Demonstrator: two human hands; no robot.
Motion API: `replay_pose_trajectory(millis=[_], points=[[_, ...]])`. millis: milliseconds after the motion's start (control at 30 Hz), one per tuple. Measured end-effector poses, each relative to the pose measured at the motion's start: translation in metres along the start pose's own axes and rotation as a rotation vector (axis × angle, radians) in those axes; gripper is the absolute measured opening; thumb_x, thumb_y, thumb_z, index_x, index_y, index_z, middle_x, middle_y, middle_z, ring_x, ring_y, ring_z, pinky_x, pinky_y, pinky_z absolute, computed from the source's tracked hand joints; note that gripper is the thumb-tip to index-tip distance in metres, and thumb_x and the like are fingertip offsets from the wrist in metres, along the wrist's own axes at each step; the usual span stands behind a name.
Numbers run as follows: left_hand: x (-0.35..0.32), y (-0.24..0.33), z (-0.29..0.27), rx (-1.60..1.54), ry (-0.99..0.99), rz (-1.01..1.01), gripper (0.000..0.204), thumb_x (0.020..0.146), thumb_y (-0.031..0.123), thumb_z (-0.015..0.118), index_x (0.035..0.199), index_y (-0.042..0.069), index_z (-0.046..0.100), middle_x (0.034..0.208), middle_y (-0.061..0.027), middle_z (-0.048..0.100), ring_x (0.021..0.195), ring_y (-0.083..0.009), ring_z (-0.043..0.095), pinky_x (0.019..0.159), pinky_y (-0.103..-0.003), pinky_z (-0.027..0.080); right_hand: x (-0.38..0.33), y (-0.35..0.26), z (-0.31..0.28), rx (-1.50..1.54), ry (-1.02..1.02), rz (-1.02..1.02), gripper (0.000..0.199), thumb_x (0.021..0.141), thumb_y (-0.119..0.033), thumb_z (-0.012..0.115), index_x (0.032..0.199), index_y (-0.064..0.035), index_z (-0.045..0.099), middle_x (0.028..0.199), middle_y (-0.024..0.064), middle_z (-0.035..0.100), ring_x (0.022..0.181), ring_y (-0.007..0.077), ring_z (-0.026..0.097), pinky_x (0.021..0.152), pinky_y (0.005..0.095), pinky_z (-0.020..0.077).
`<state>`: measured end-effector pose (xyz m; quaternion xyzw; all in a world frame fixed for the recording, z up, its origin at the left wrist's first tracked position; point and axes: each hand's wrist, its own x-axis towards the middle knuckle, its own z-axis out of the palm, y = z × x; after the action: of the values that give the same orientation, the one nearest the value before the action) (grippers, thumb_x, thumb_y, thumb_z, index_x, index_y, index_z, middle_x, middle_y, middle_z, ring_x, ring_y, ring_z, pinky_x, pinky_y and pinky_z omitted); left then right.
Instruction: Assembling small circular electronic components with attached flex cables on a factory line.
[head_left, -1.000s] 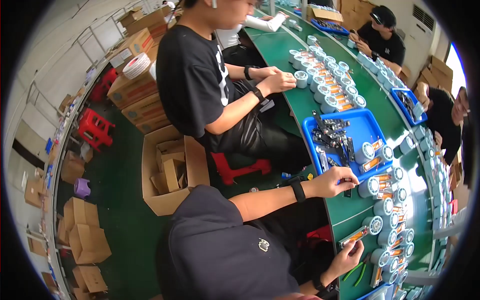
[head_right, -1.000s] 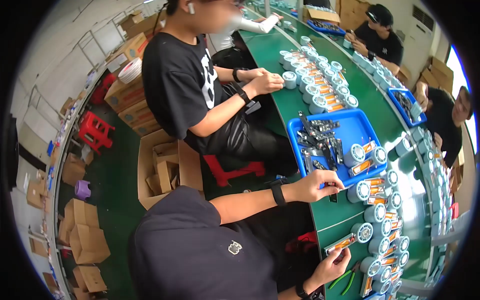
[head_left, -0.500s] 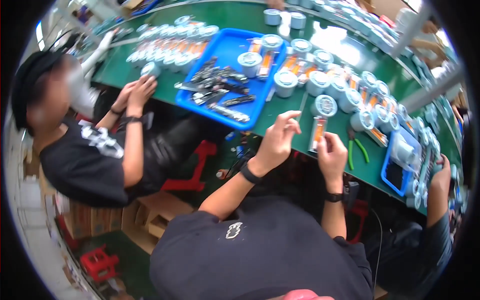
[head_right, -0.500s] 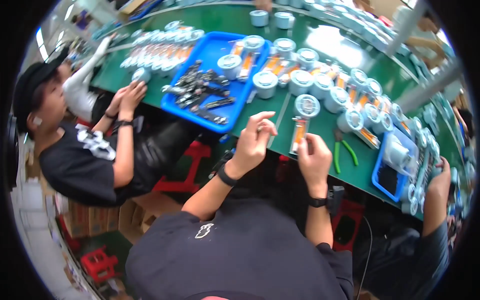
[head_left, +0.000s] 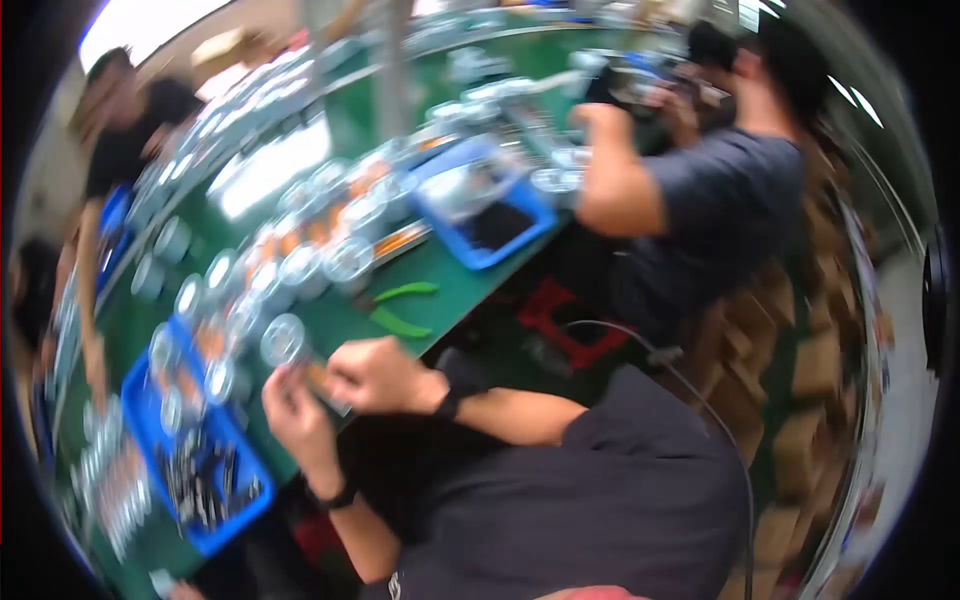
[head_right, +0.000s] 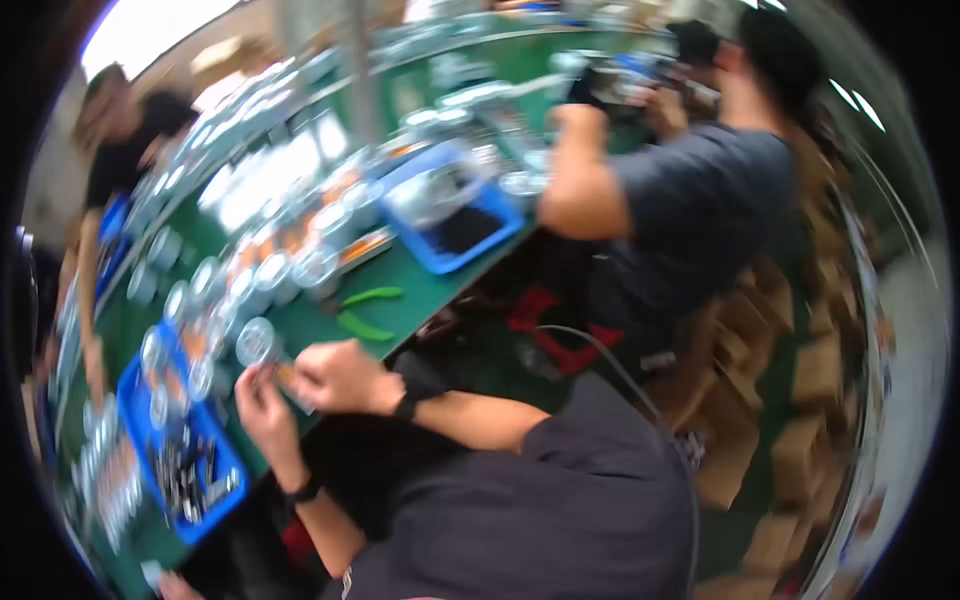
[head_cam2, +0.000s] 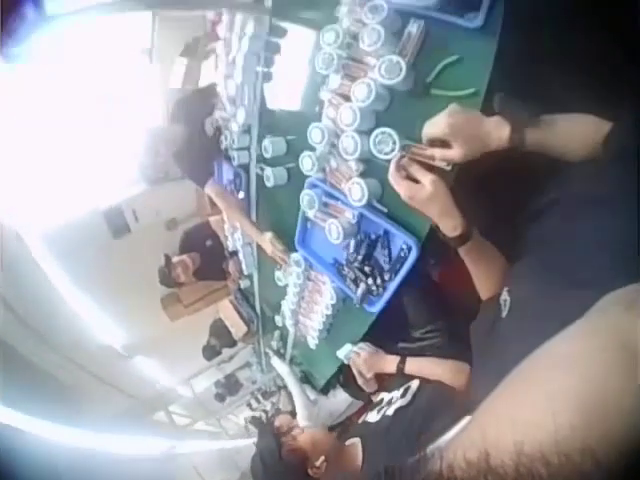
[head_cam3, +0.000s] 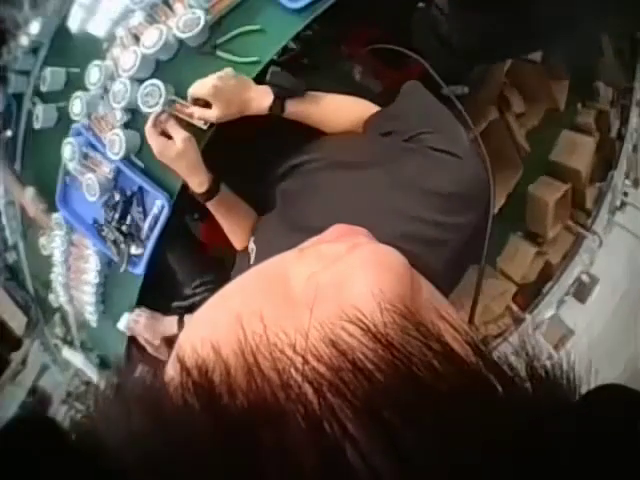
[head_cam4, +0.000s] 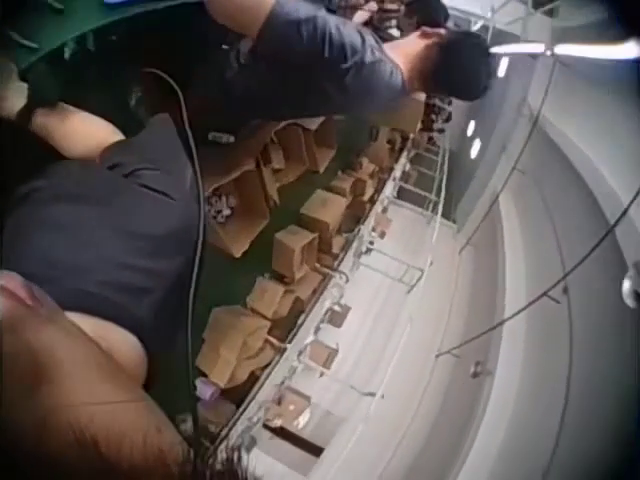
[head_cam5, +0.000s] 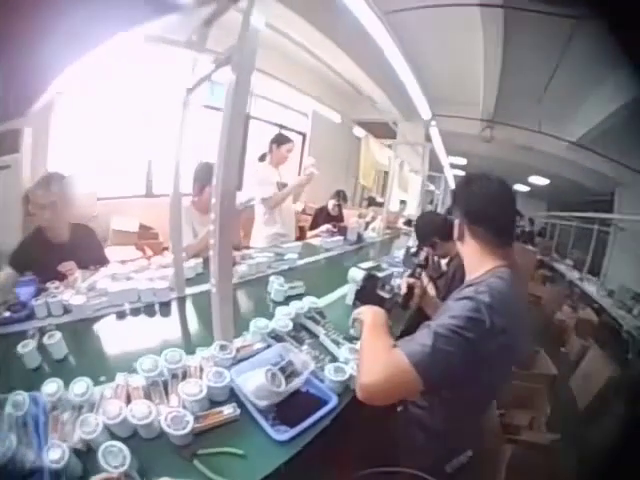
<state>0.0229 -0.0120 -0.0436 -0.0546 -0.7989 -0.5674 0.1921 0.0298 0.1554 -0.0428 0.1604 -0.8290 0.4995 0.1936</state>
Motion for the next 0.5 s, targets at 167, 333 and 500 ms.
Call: replay_pose_trajectory(millis=[167,333,500], points=[[-0.001,0.001,-0.004,0.087,-0.036,0.142,0.011,0.101,0.003,0.060,0.110,-0.001,0.063,0.100,-0.0110,0.069,0.091,-0.0190,0.065,0.083,-0.032,0.052,-0.003,-0.005,-0.005,-0.062,-0.036,-0.017,0.027,0.089,-0.028,0.069,0.078,-0.0047,0.062,0.077,0.0153,0.066,0.075,0.0375,0.068,0.067,0.0468,0.0531],[-0.004,0.012,0.002,0.117,-0.106,0.135,0.009,0.101,0.005,0.060,0.107,-0.001,0.063,0.093,-0.0086,0.065,0.078,-0.0191,0.059,0.072,-0.032,0.048,-0.008,0.000,-0.013,-0.109,-0.031,0.003,0.027,0.089,-0.029,0.068,0.079,-0.0036,0.062,0.077,0.0153,0.066,0.076,0.0374,0.068,0.068,0.0472,0.0529],[-0.006,0.010,-0.007,0.091,-0.159,0.097,0.007,0.100,0.005,0.062,0.104,-0.001,0.063,0.089,-0.0058,0.062,0.074,-0.0143,0.053,0.067,-0.029,0.044,-0.010,-0.001,-0.004,-0.103,-0.016,-0.026,0.026,0.088,-0.028,0.069,0.081,-0.0036,0.063,0.078,0.0153,0.066,0.076,0.0375,0.068,0.068,0.0474,0.0527]])
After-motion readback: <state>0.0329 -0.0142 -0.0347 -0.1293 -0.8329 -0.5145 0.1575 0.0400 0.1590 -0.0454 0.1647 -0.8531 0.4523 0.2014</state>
